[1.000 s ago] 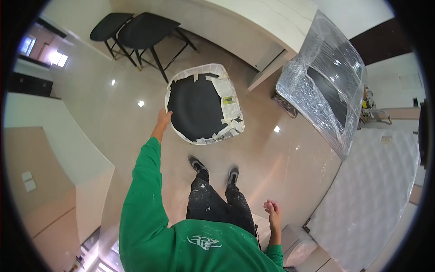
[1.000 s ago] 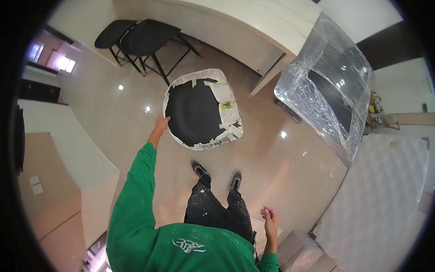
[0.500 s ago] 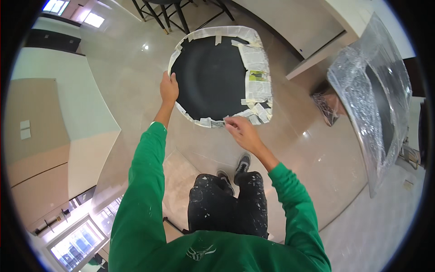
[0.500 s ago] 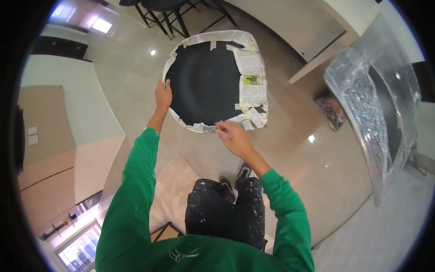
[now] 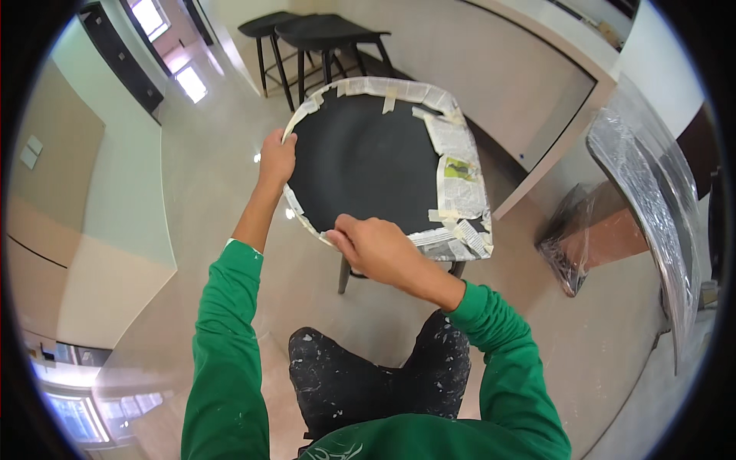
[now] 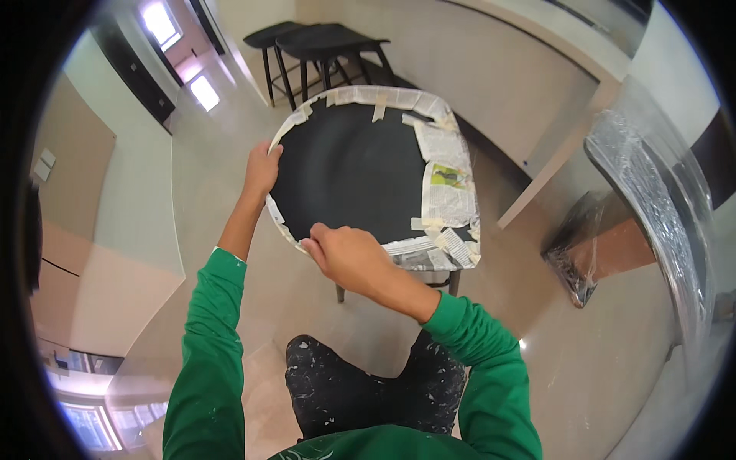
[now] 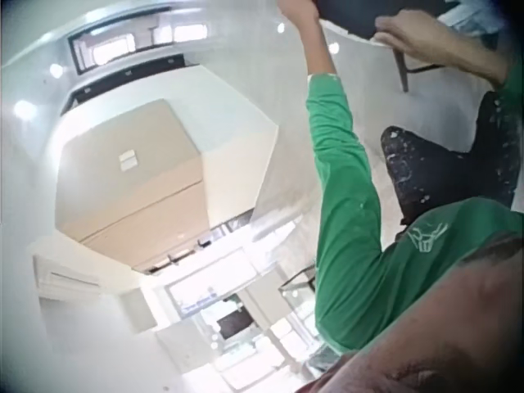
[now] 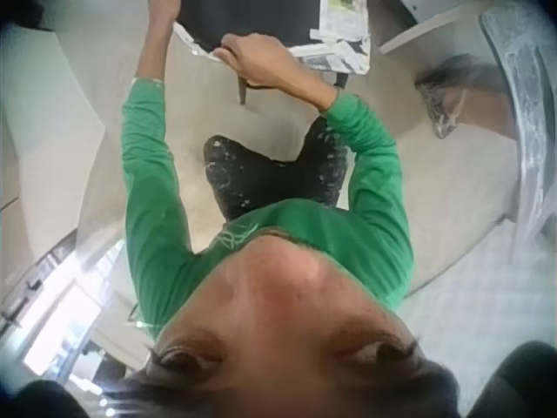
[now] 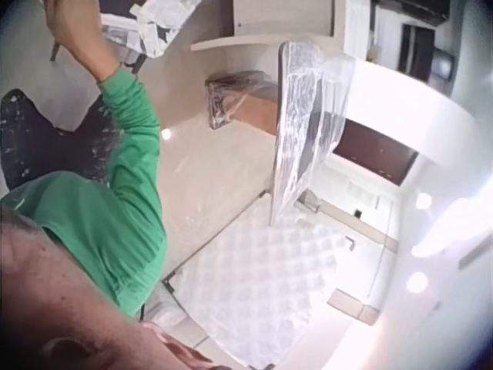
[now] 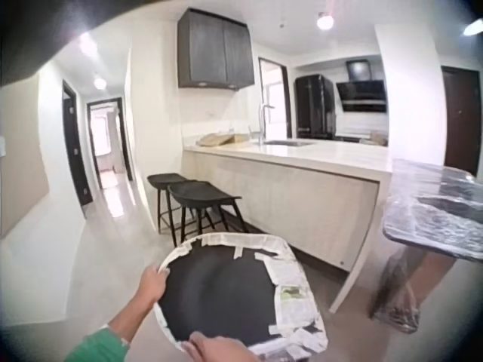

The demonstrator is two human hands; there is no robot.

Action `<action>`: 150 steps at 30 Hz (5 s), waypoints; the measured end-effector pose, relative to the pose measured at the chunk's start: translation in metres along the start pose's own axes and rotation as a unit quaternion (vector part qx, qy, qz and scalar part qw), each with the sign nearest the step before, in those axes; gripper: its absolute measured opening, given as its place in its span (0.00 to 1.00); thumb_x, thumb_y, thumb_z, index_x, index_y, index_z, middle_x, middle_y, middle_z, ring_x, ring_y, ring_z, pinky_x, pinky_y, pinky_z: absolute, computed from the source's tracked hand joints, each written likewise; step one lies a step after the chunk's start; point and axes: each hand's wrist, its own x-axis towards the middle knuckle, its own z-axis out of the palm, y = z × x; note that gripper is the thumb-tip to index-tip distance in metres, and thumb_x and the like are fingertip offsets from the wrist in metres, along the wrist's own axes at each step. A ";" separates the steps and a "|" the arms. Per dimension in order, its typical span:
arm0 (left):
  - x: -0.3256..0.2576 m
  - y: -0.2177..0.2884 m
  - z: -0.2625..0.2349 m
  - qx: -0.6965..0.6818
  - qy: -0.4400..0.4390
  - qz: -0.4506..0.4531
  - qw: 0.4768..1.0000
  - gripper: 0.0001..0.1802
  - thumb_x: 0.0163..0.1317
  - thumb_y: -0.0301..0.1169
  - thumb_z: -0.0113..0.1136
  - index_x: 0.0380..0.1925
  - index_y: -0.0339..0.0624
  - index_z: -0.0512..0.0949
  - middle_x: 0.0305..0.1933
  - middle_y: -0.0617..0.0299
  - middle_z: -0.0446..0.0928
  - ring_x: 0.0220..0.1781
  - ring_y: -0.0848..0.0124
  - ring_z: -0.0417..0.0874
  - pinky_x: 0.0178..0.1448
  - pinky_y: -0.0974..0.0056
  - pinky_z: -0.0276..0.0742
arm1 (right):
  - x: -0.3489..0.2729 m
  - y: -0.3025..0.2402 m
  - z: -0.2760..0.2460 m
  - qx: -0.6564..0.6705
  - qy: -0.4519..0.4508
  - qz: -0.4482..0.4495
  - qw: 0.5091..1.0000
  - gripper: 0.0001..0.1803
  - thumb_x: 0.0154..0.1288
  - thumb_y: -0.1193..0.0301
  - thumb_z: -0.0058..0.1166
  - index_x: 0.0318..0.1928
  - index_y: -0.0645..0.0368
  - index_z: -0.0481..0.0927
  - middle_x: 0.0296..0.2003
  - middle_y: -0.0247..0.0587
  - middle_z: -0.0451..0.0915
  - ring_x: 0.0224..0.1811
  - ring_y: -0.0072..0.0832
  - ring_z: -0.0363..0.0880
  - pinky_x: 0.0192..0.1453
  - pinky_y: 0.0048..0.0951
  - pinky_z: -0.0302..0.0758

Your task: The person peels masking tape and newspaper scraps from the surface of a black chair seat by hand, then bunches the removed paper in their lap.

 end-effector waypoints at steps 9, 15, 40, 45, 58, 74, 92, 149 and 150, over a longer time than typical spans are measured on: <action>0.028 -0.023 0.014 0.040 0.023 0.075 0.996 0.18 0.68 0.38 0.59 0.43 0.32 0.83 0.42 0.35 0.83 0.49 0.37 0.83 0.54 0.44 0.76 | -0.025 0.007 0.014 -0.203 0.233 -0.243 0.920 0.17 0.68 0.63 0.64 0.26 0.53 0.73 0.17 0.35 0.73 0.20 0.34 0.79 0.25 0.36 0.75; 0.033 -0.039 0.005 0.042 0.025 0.076 0.996 0.15 0.67 0.35 0.59 0.42 0.32 0.83 0.45 0.35 0.83 0.52 0.36 0.82 0.56 0.43 0.77 | -0.089 -0.002 0.024 -0.227 0.186 -0.245 0.924 0.11 0.61 0.67 0.70 0.33 0.55 0.79 0.28 0.34 0.74 0.35 0.33 0.79 0.39 0.38 0.76; -0.162 0.065 -0.026 0.120 -0.219 0.360 0.899 0.36 0.73 0.62 0.50 0.22 0.39 0.80 0.23 0.51 0.78 0.27 0.49 0.78 0.34 0.50 0.71 | -0.082 0.060 -0.035 -0.040 0.233 0.031 0.971 0.31 0.78 0.54 0.54 0.20 0.64 0.73 0.15 0.44 0.70 0.18 0.38 0.66 0.26 0.41 0.64; -0.172 0.065 -0.011 0.118 -0.101 0.363 0.919 0.37 0.70 0.61 0.57 0.16 0.39 0.75 0.19 0.51 0.73 0.22 0.50 0.74 0.29 0.51 0.66 | -0.109 0.065 -0.024 -0.266 0.346 -0.249 0.865 0.22 0.59 0.64 0.72 0.20 0.53 0.70 0.18 0.37 0.69 0.21 0.37 0.73 0.25 0.40 0.68; -0.176 0.023 0.020 -0.024 0.217 0.596 0.773 0.31 0.54 0.47 0.76 0.14 0.47 0.62 0.17 0.64 0.57 0.20 0.63 0.60 0.27 0.58 0.53 | -0.129 0.104 0.058 -0.177 0.433 -0.043 0.883 0.17 0.59 0.66 0.71 0.21 0.57 0.75 0.20 0.44 0.76 0.26 0.45 0.76 0.32 0.45 0.71; -0.259 -0.056 0.095 -0.251 0.045 0.085 0.963 0.24 0.64 0.42 0.75 0.46 0.35 0.75 0.32 0.57 0.79 0.31 0.70 0.78 0.37 0.62 0.74 | -0.116 0.120 0.155 0.075 0.327 0.176 0.925 0.12 0.72 0.66 0.60 0.37 0.63 0.80 0.27 0.50 0.82 0.28 0.47 0.81 0.33 0.43 0.73; -0.274 -0.066 0.210 -0.531 -0.256 -0.241 0.771 0.09 0.73 0.32 0.57 0.50 0.43 0.77 0.44 0.64 0.81 0.42 0.75 0.81 0.44 0.68 0.77 | -0.101 0.169 0.101 -0.043 0.248 0.262 0.932 0.24 0.64 0.50 0.63 0.47 0.58 0.85 0.38 0.52 0.88 0.41 0.53 0.87 0.43 0.48 0.82; -0.306 0.171 0.075 0.051 -0.517 0.414 0.747 0.23 0.67 0.47 0.66 0.49 0.38 0.85 0.46 0.53 0.87 0.44 0.64 0.86 0.52 0.56 0.80 | -0.277 -0.017 -0.127 0.348 0.627 -0.078 0.692 0.22 0.74 0.69 0.60 0.63 0.63 0.74 0.49 0.39 0.79 0.46 0.24 0.78 0.52 0.23 0.74; -0.307 0.146 0.074 -0.008 -0.393 0.491 0.778 0.23 0.67 0.48 0.66 0.49 0.39 0.85 0.46 0.52 0.86 0.45 0.61 0.86 0.52 0.55 0.80 | -0.296 0.009 -0.123 0.255 0.637 -0.032 0.727 0.21 0.74 0.70 0.60 0.61 0.64 0.73 0.51 0.41 0.79 0.49 0.27 0.79 0.55 0.26 0.75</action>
